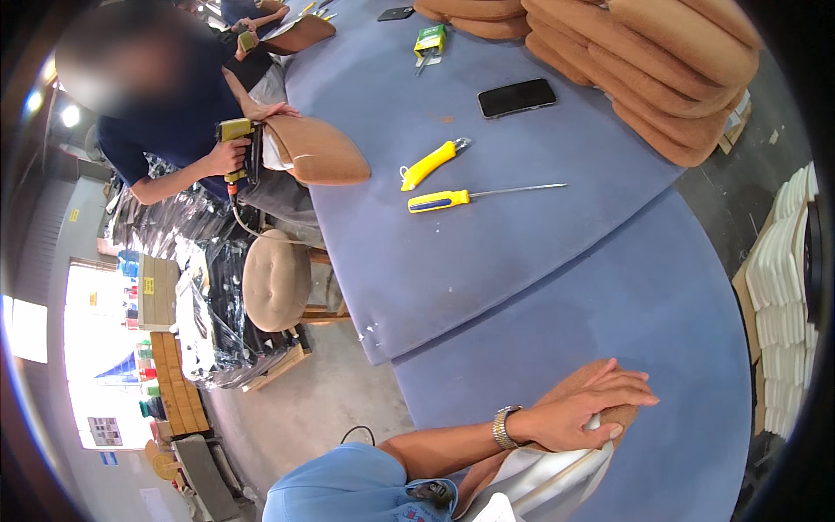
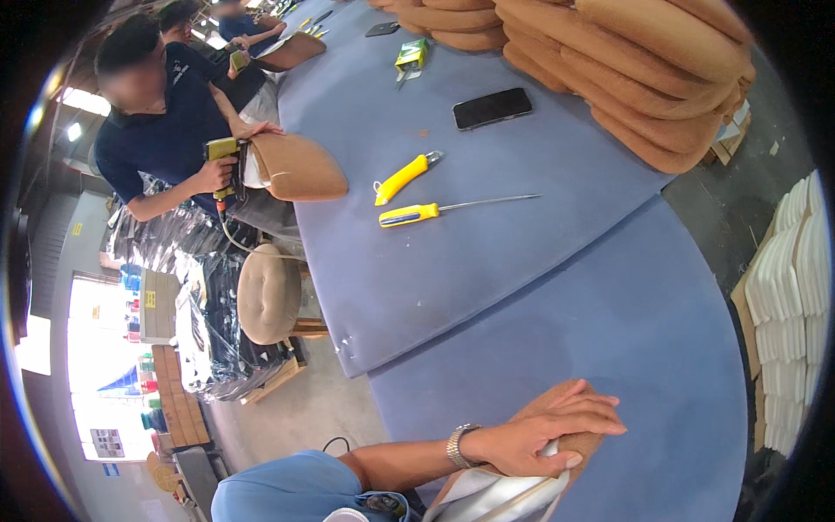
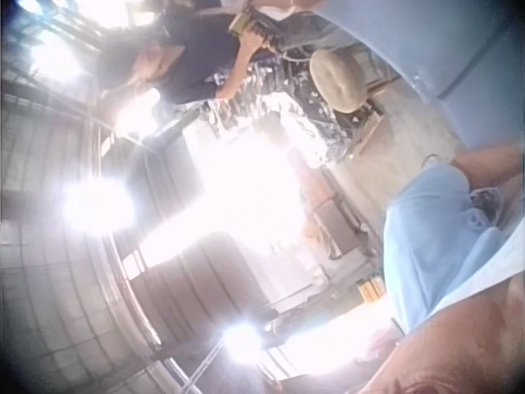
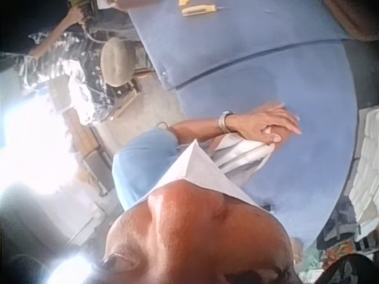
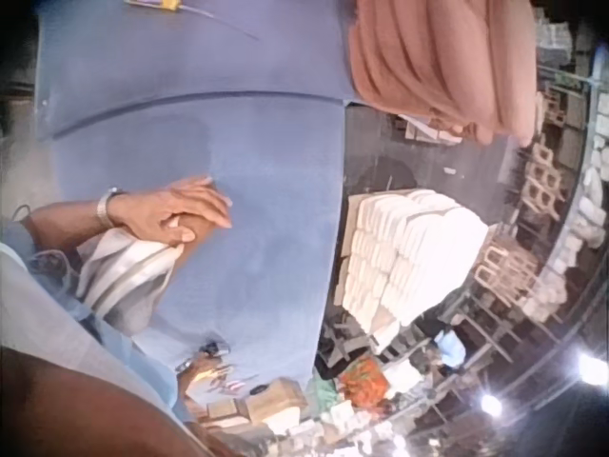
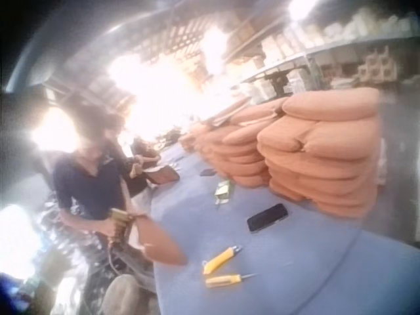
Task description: The person trims excess fabric from a cushion cover using a utility knife, then uses a staple gun to secure the fabric to the cushion base. They repeatedly flip and adjust the cushion, trimming and stapling edges to complete the upholstery.
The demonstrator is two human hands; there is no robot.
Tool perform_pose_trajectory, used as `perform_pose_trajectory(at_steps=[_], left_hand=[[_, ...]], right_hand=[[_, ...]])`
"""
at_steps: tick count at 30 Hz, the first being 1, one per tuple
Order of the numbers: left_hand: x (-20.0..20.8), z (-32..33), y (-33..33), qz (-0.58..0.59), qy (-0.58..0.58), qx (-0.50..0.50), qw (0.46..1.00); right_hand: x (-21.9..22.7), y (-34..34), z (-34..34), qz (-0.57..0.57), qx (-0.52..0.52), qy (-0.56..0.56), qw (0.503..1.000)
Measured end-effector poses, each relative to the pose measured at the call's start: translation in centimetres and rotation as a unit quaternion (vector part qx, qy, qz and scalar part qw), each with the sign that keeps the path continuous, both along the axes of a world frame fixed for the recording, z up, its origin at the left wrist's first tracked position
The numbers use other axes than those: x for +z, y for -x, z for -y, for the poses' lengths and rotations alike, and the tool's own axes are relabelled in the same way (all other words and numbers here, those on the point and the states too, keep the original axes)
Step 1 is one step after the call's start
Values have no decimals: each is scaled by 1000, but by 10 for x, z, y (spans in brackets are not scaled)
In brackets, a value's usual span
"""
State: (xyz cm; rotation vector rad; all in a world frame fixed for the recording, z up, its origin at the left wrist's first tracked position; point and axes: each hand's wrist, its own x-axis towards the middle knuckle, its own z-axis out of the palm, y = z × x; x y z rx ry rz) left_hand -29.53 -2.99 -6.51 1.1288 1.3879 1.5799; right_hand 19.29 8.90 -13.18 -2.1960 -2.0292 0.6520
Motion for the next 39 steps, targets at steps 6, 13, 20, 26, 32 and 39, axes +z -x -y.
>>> perform_pose_trajectory(at_steps=[6,13,20,26,32,39], left_hand=[[-6,10,1,-1,-2,11,1000],[-4,13,5,-36,-8,21,999],[2,16,14,-25,2,53,998],[0,13,15,11,-3,34,999],[-4,17,16,4,-23,41,999],[-7,13,16,9,-32,44,999]], right_hand=[[23,20,-13,-121,-11,78,989],[109,178,-51,-150,333,177,914],[223,328,-47,-195,479,78,852],[218,346,-45,-269,514,214,786],[226,353,-32,-219,540,239,777],[238,361,-20,-170,532,224,799]])
